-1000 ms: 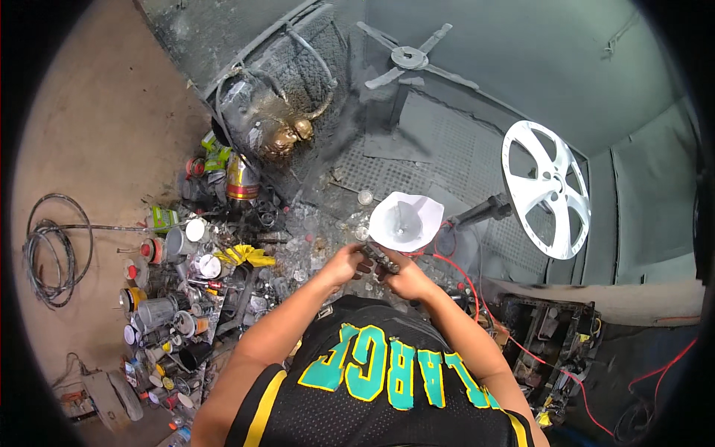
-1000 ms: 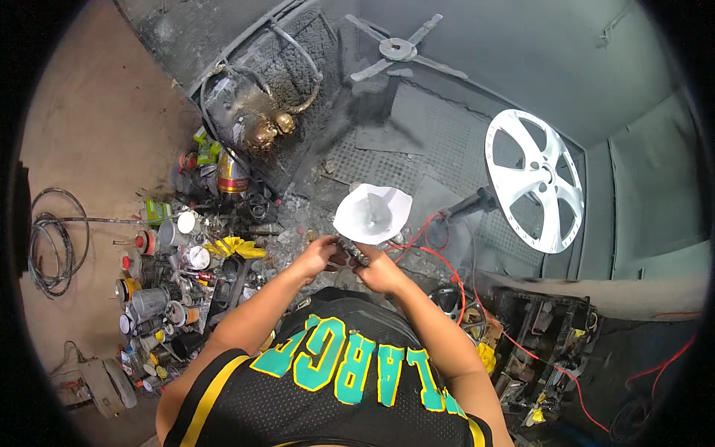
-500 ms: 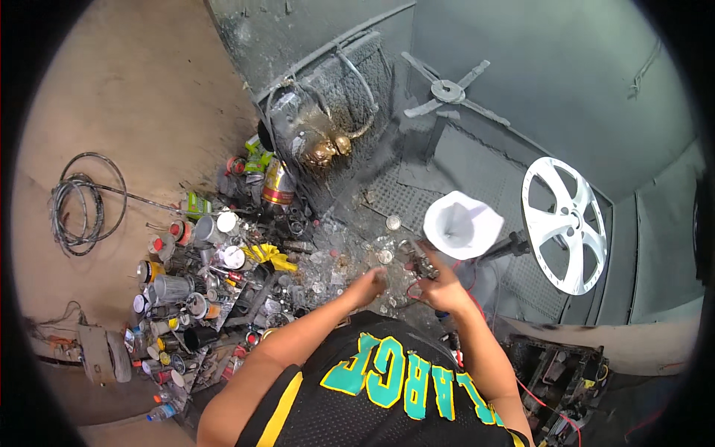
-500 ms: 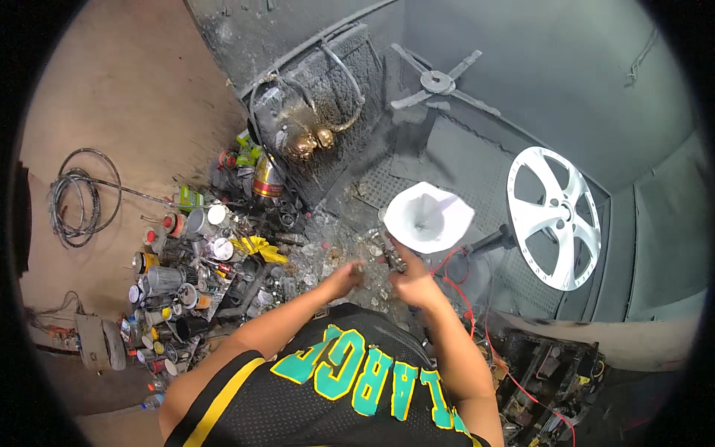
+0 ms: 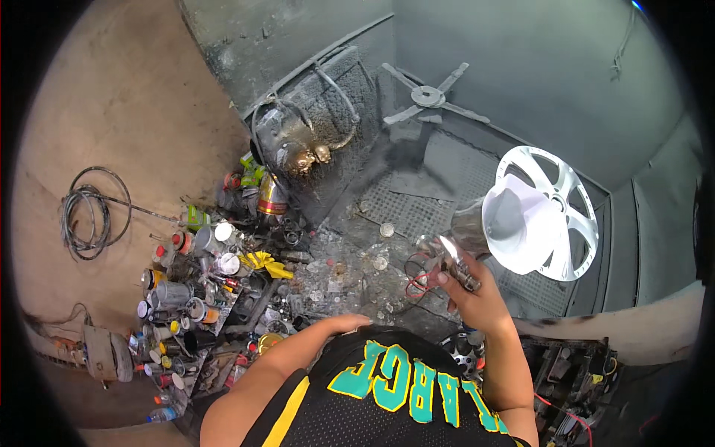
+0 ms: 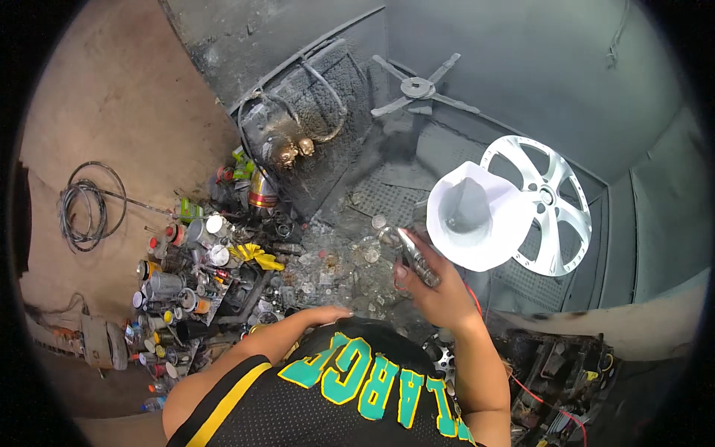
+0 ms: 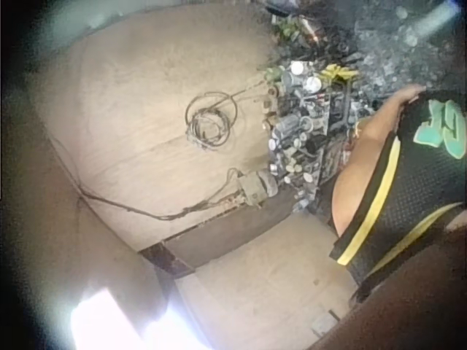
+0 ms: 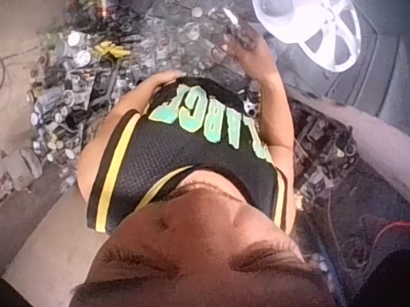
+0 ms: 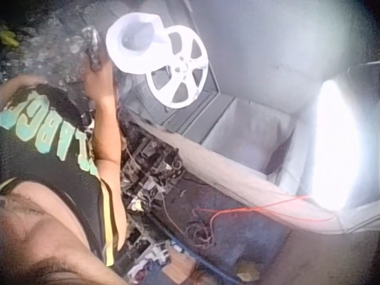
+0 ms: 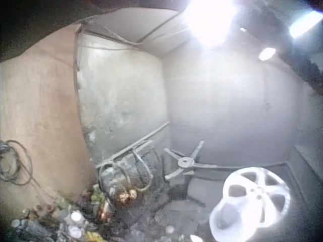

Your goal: The person places a wheel rim on a stand, sprays paint onto it using a spray gun while turning it by hand, pours liquid into the spray gun container, and spray paints the rim again.

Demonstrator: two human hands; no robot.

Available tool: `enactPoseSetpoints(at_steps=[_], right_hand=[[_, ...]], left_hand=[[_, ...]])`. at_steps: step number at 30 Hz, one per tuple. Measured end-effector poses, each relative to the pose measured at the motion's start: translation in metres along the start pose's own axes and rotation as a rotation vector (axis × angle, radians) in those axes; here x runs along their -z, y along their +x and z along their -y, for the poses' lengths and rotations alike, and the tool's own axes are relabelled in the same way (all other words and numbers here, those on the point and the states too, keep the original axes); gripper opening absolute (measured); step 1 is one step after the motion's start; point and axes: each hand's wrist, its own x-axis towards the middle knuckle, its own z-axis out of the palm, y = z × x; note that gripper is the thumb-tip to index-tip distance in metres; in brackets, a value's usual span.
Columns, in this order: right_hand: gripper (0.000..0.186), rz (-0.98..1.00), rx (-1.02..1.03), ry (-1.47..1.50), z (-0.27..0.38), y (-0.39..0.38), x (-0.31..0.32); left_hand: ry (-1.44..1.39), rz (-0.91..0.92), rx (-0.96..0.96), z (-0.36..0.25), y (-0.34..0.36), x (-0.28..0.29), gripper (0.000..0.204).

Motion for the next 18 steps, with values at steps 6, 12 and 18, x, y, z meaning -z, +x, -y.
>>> enactPoseSetpoints(at_steps=[6,12,18], right_hand=[[0.055,-0.036,-0.050,-0.020,0.006,-0.050,0.020],[0.059,-0.114,0.129,-0.255,0.023,-0.085,0.045],[0.065,-0.303,-0.289,0.141,0.072,-0.093,0.051]], left_hand=[[0.108,-0.158,-0.198,-0.040,0.018,0.000,0.046],[0.524,-0.091,-0.085,-0.089,0.066,0.034,0.037],[0.657,-0.010,-0.317,-0.149,0.118,0.065,0.025]])
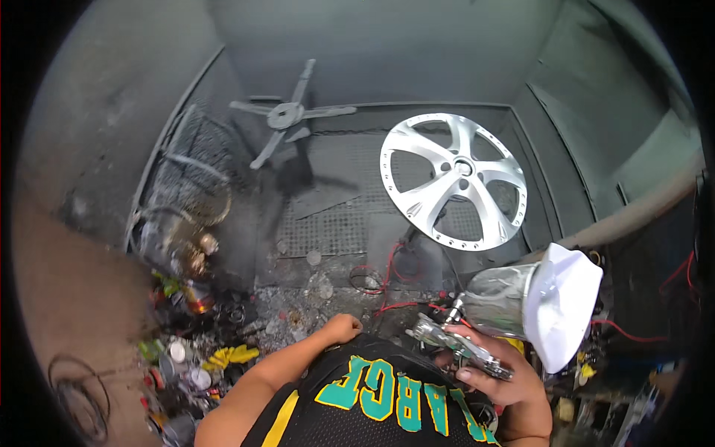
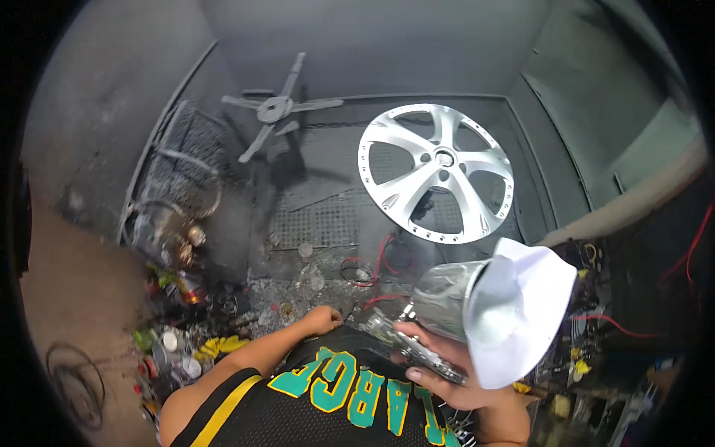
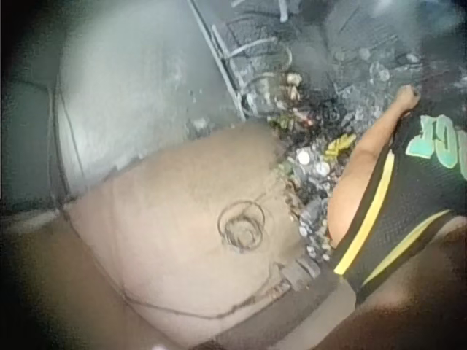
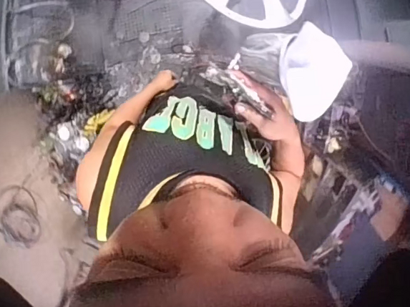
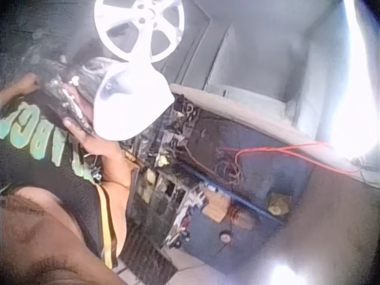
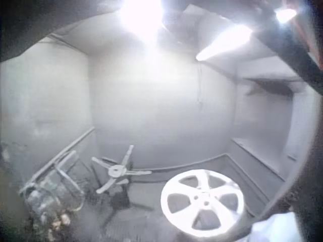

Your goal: The person places a wheel rim on a stand, sprays paint onto it using a spray gun while turning it by hand, pours liquid into the spray gun container, and spray paints the rim again.

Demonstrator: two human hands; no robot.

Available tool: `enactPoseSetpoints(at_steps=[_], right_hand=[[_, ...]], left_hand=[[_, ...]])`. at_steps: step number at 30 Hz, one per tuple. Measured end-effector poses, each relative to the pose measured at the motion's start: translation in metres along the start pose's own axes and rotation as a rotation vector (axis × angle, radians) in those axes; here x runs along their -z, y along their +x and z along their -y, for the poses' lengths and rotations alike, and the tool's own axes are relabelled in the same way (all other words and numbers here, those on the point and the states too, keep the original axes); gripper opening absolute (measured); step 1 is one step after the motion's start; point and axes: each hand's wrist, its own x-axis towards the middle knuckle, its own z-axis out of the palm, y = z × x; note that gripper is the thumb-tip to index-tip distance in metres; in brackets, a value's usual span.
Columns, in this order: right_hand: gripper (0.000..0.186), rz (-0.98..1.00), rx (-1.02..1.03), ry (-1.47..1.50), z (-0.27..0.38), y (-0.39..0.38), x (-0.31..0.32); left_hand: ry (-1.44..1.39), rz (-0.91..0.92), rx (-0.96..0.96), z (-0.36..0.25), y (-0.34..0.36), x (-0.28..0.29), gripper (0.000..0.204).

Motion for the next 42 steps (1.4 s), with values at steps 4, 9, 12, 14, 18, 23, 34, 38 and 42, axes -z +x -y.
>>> enactPoseSetpoints(at_steps=[4,9,12,14,18,23,34,38,42], right_hand=[[0.066,-0.151,-0.019,-0.068,0.009,0.005,-0.005],[0.059,-0.276,0.025,0.104,0.023,-0.001,-0.020],[0.060,-0.438,-0.050,0.249,0.037,-0.009,-0.024],[0.064,-0.646,-0.008,0.354,0.043,-0.002,-0.029],[0.071,-0.937,-0.031,0.160,0.051,-0.003,-0.017],[0.080,-1.170,0.084,0.064,0.049,-0.007,-0.004],[0.070,-0.926,-0.003,0.298,0.058,-0.028,-0.050],[0.065,-0.934,0.039,0.277,0.048,-0.028,-0.054],[0.077,-1.073,0.007,0.113,0.052,-0.028,-0.038]], left_hand=[[-0.044,0.079,-0.095,0.001,0.036,0.020,0.021],[-0.019,0.218,-0.186,0.013,0.063,0.040,0.021],[-0.025,0.293,-0.235,0.018,0.075,0.053,0.021],[0.012,0.318,-0.242,0.022,0.082,0.062,0.022],[0.002,0.368,-0.231,0.021,0.097,0.074,0.023],[0.073,0.402,-0.255,0.018,0.103,0.077,0.027],[0.003,0.371,-0.277,0.032,0.107,0.069,0.025],[-0.679,0.349,-0.146,0.005,0.140,0.108,0.028],[-1.011,0.063,-0.268,-0.044,0.172,0.189,0.057]])
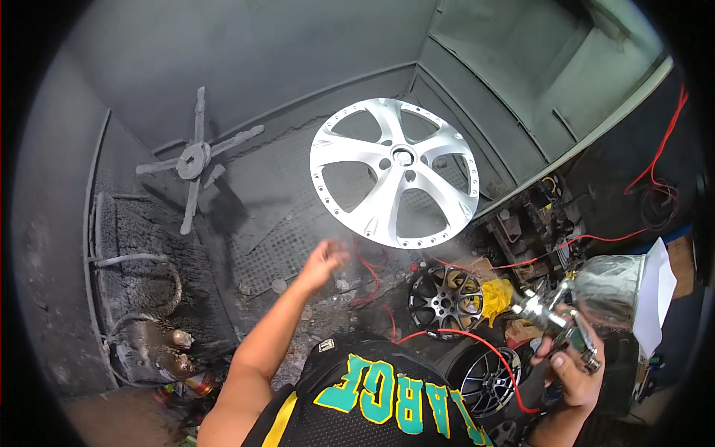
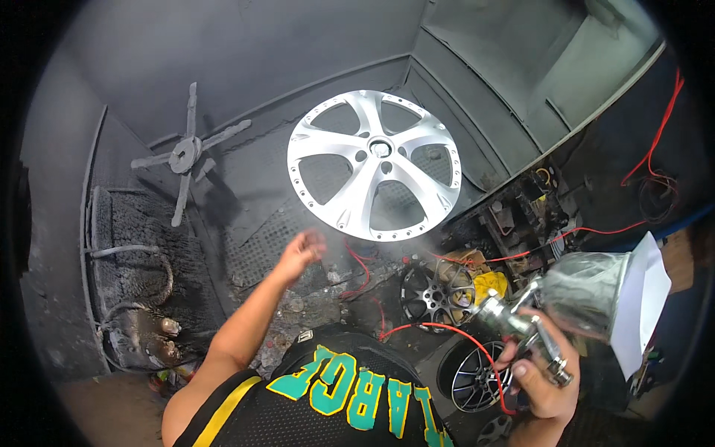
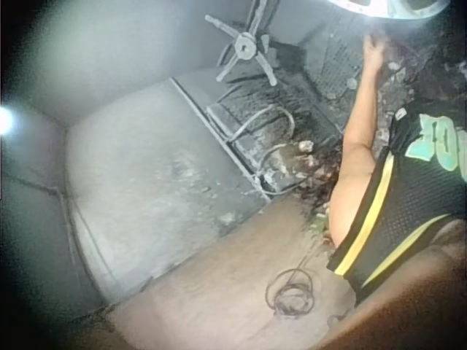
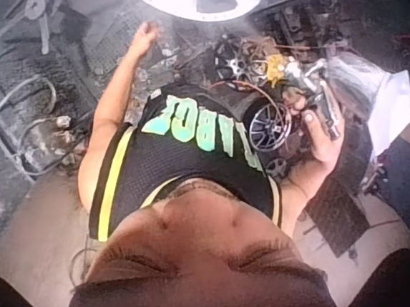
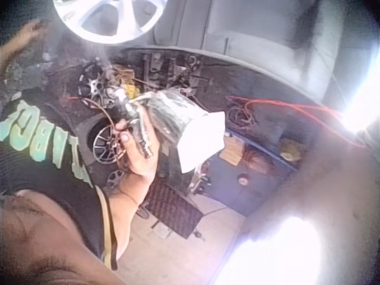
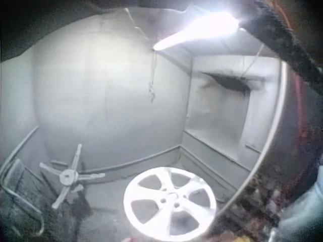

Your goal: The person places a wheel rim on a stand, sprays paint onto it using a spray gun while turning it by hand, pours liquid into the spray gun container, and spray paints the rim again.

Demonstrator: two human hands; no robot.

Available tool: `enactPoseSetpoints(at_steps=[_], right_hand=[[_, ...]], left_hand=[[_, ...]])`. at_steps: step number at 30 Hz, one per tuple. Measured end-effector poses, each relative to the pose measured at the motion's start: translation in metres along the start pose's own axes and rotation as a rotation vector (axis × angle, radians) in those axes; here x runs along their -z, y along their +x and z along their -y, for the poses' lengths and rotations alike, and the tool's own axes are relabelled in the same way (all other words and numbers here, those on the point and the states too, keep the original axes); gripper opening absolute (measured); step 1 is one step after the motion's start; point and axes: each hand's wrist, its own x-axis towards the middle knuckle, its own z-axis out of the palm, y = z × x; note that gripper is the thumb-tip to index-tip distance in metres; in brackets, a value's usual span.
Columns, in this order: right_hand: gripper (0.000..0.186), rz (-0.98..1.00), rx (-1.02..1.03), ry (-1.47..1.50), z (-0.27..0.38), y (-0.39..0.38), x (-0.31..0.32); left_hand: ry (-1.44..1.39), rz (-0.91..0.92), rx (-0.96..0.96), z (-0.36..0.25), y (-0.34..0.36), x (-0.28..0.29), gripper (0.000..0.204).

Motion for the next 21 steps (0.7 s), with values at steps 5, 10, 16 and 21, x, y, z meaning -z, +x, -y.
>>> enactPoseSetpoints(at_steps=[5,10,16,21], right_hand=[[0.072,-0.178,0.117,-0.090,-0.013,0.010,0.022],[0.070,-0.241,0.072,-0.194,-0.025,0.007,0.035],[0.082,-0.167,-0.067,-0.020,-0.021,-0.019,0.022],[0.081,-0.130,-0.066,0.081,-0.013,-0.025,0.012]], left_hand=[[-0.136,-0.041,-0.116,-0.093,0.034,-0.004,0.070],[0.041,0.015,0.000,-0.114,0.024,-0.012,0.073],[0.011,0.047,0.043,-0.098,0.002,-0.045,0.072],[-0.128,0.130,-0.001,-0.068,-0.023,-0.082,0.078]])
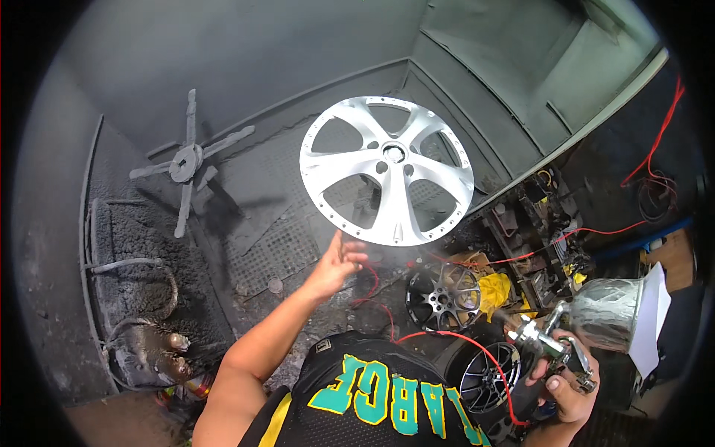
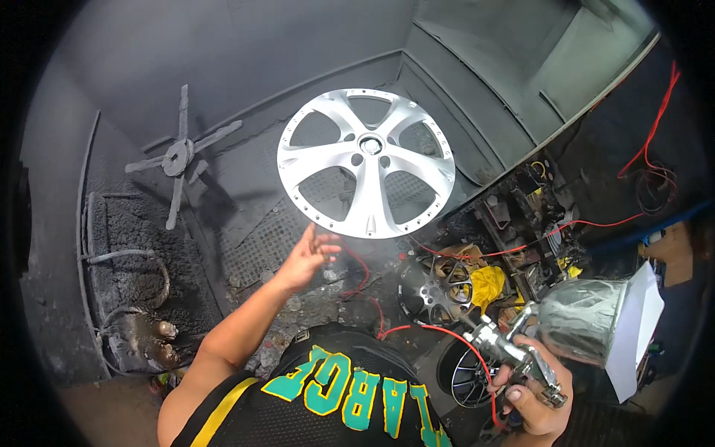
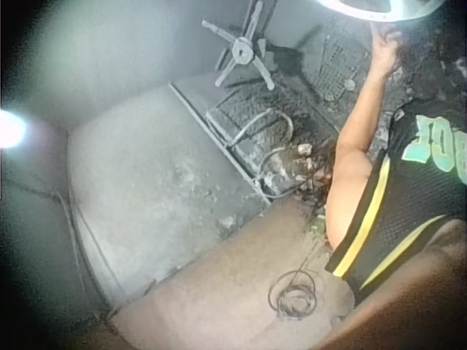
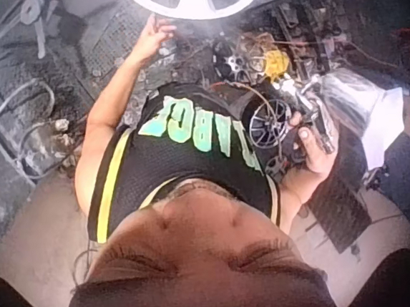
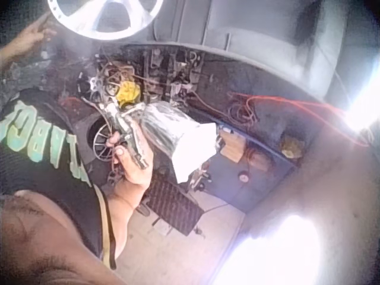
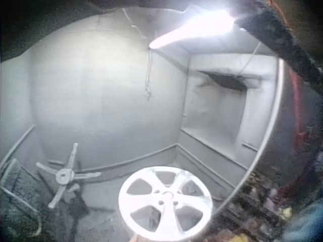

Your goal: The person places a wheel rim on a stand, sprays paint onto it using a spray gun while turning it by hand, pours liquid into the spray gun container, and spray paints the rim again.

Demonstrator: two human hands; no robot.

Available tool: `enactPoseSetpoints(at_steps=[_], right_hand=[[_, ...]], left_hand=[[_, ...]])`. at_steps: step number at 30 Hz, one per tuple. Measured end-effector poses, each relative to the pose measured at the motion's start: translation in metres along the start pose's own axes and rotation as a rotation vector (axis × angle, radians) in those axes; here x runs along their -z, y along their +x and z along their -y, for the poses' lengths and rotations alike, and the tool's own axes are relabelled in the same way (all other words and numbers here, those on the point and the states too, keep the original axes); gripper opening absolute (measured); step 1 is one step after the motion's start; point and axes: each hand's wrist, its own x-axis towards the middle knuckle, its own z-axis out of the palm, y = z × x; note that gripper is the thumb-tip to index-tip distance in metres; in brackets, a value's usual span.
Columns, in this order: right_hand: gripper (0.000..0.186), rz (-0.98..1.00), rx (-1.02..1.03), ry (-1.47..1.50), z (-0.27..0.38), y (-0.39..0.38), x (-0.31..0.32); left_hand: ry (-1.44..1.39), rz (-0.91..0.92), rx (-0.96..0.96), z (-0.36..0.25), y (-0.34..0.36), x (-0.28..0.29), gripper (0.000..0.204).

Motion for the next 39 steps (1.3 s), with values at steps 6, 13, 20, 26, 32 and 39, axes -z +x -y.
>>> enactPoseSetpoints(at_steps=[6,13,20,26,32,39], right_hand=[[0.082,-0.130,0.168,-0.168,0.001,0.016,0.010],[0.085,-0.006,-0.007,-0.103,-0.008,0.005,0.018],[0.086,0.031,0.016,-0.046,0.005,0.000,0.010],[0.087,-0.112,0.146,-0.182,0.002,0.020,0.030],[0.080,0.024,-0.020,-0.131,-0.002,0.021,0.049],[0.086,0.065,0.004,-0.028,0.002,0.026,0.039]], left_hand=[[0.313,0.369,0.178,0.059,-0.017,-0.011,0.056],[0.406,0.457,0.216,0.087,-0.037,-0.008,0.042],[0.266,-0.074,0.130,0.035,0.013,0.035,0.059],[0.208,-0.267,0.042,-0.023,0.032,0.034,0.062],[0.287,-0.072,0.094,-0.009,0.027,-0.019,0.070],[0.531,0.346,0.225,0.054,-0.006,-0.053,0.080]])
